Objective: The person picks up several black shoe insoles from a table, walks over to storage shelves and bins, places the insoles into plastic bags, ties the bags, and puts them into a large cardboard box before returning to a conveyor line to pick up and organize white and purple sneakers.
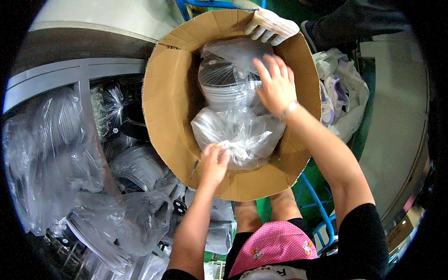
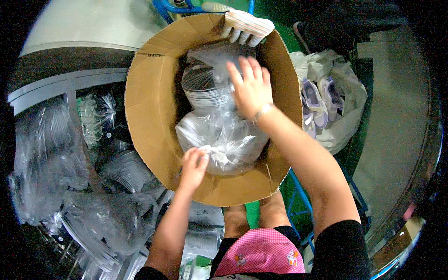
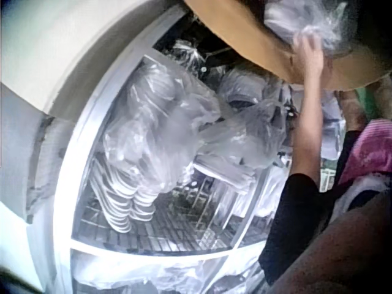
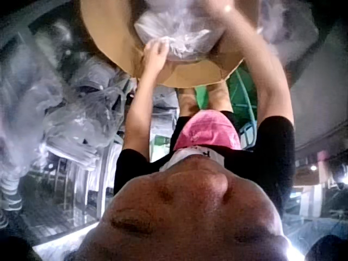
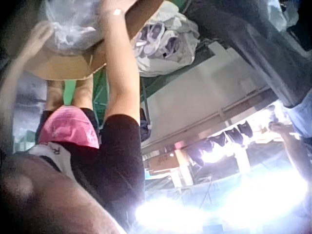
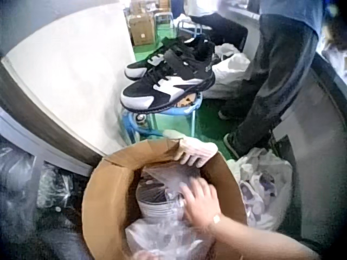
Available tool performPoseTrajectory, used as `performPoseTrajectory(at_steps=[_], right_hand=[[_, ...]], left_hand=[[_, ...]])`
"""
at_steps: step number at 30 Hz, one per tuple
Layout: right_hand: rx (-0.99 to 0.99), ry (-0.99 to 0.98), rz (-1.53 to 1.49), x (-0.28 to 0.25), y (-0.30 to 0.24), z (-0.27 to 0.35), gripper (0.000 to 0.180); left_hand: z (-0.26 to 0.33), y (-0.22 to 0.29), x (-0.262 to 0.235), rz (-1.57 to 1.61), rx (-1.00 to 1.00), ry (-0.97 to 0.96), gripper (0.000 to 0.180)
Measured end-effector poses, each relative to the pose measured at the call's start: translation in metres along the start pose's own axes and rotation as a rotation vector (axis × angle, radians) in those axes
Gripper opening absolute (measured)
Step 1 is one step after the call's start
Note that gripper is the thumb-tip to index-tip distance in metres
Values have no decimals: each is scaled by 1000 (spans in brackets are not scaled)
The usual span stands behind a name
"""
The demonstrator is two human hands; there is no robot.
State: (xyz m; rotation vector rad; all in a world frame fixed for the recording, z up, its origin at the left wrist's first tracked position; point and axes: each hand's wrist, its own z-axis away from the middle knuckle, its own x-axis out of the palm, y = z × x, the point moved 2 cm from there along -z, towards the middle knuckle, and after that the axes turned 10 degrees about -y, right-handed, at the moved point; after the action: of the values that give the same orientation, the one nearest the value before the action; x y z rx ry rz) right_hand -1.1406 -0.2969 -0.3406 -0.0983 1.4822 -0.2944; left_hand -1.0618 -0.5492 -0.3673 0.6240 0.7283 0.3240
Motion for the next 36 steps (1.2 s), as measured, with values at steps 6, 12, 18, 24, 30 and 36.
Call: performPoseTrajectory(at_steps=[6, 12, 18, 24, 30, 36], right_hand=[[-172, -262, -57, -5, -24, -26, 15], [-209, -193, -584, -150, -15, 65, 38], [790, 327, -755, -281, 111, 248, 34], [987, 504, -374, -321, 165, 340, 30], [865, 129, -249, -201, 215, 370, 29], [1399, 427, -1134, -68, 283, 408, 30]], left_hand=[[11, 10, -7, -11, -199, 277, 43], [-54, 5, -39, 719, -251, 398, 52], [-154, -7, -49, 426, -263, 325, 72], [-227, -27, -31, 671, -340, 212, 76], [-148, 35, 1, 540, -178, 283, 55], [-29, 19, 60, 398, -165, 335, 53]])
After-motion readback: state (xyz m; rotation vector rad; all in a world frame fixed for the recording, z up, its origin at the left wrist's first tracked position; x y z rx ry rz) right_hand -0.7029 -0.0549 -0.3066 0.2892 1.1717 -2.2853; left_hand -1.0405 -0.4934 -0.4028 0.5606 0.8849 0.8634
